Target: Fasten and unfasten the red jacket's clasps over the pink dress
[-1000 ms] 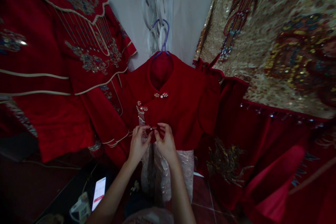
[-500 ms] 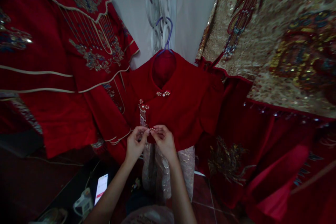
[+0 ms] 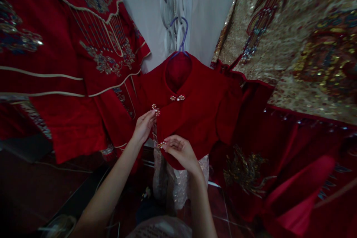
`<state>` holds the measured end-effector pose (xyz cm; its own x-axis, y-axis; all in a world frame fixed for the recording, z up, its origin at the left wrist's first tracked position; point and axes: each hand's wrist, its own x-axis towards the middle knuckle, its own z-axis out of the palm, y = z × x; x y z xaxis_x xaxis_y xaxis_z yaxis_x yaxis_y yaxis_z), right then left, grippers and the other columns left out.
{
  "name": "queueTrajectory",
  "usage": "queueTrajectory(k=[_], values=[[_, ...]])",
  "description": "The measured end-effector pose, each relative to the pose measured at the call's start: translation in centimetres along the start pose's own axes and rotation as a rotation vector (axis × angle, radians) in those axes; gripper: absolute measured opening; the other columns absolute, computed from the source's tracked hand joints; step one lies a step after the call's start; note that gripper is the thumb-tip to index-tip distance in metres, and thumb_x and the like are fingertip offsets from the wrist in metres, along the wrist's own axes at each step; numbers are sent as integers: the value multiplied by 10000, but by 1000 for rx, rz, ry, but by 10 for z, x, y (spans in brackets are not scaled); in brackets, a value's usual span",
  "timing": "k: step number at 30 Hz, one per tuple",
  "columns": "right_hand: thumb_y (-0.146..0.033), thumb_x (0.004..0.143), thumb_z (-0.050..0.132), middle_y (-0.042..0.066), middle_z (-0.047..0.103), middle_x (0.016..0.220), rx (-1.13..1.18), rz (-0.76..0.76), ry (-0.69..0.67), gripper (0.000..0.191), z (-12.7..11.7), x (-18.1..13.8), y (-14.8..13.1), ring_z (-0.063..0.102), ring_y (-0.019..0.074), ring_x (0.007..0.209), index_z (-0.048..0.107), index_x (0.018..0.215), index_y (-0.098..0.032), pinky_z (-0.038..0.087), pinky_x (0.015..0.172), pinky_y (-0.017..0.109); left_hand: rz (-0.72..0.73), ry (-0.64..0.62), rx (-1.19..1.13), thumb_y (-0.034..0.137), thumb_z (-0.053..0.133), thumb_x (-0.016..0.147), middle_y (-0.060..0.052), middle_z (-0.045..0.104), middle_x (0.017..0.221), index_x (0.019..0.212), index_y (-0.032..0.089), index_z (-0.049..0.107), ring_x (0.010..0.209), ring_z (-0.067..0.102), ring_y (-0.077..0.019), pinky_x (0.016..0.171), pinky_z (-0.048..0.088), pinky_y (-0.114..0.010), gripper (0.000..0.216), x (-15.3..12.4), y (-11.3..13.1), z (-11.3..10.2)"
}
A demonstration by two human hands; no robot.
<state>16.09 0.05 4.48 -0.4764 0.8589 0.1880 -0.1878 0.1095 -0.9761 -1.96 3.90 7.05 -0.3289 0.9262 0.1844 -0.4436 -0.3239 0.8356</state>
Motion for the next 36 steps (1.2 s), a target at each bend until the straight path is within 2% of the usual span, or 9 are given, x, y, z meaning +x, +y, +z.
queueTrajectory(k=[7, 11, 13, 15, 17, 20, 23, 27, 36], values=[[-314, 677, 741, 16, 683, 787, 8, 9, -7, 247, 2, 2, 1, 638, 123, 764, 651, 863, -180, 502, 754, 257, 94, 84, 99, 306, 732, 648, -67, 720, 863, 828, 128, 705, 741, 644, -105, 680, 479, -199, 255, 6, -7, 4], [-314, 687, 735, 10, 674, 785, 1, -5, 16, 236, 1, 0, -1, 627, 118, 759, 644, 860, -182, 493, 734, 243, 112, 149, 216, 348, 716, 653, -39, 697, 730, 761, 122, 679, 620, 614, -107, 588, 465, -205, 253, 10, -7, 7], [-312, 695, 733, 4, 663, 779, -4, -18, -5, 229, -4, -3, -2, 619, 115, 754, 641, 861, -184, 490, 727, 240, 103, 83, 352, 413, 678, 699, -26, 660, 639, 682, 121, 664, 542, 568, -97, 533, 434, -202, 293, 11, 1, 13], [-312, 706, 727, 3, 655, 778, -11, -15, -52, 221, -9, -8, -5, 614, 114, 748, 638, 863, -184, 490, 728, 245, 225, 15, 497, 458, 621, 754, -20, 629, 602, 649, 127, 650, 521, 536, -92, 531, 424, -208, 348, 12, 15, 22], [-317, 713, 723, 8, 652, 793, -17, 11, -104, 223, -16, -12, -7, 613, 116, 749, 632, 866, -184, 495, 733, 254, 470, -50, 647, 455, 577, 799, -23, 633, 665, 727, 148, 658, 589, 549, -104, 578, 439, -219, 325, 13, 33, 34], [-319, 705, 730, 13, 655, 816, -11, 54, -152, 232, -23, -19, -11, 617, 121, 759, 625, 866, -189, 503, 741, 264, 846, -242, 997, 421, 600, 796, -45, 629, 932, 923, 208, 664, 863, 554, -162, 747, 459, -282, 256, 17, 59, 54], [-302, 701, 736, 1, 650, 820, 7, 63, -153, 218, -27, -22, -14, 617, 113, 765, 627, 855, -193, 498, 751, 254, 1066, -477, 1301, 392, 598, 807, -59, 564, 1087, 990, 231, 653, 1033, 474, -207, 903, 392, -372, 250, 24, 74, 70], [-285, 706, 734, -2, 641, 823, 19, 61, -155, 203, -28, -25, -18, 618, 110, 776, 626, 849, -190, 491, 764, 251, 1132, -627, 1422, 371, 512, 870, -49, 555, 1071, 949, 231, 650, 1022, 461, -204, 927, 333, -392, 213, 34, 79, 80], [-322, 718, 720, 13, 631, 841, -60, 39, -154, 231, -31, -29, -24, 605, 126, 797, 632, 890, -196, 499, 780, 277, 1162, -713, 1458, 373, 483, 883, -54, 608, 1003, 937, 193, 611, 1004, 497, -198, 995, 280, -406, 227, 39, 82, 87]])
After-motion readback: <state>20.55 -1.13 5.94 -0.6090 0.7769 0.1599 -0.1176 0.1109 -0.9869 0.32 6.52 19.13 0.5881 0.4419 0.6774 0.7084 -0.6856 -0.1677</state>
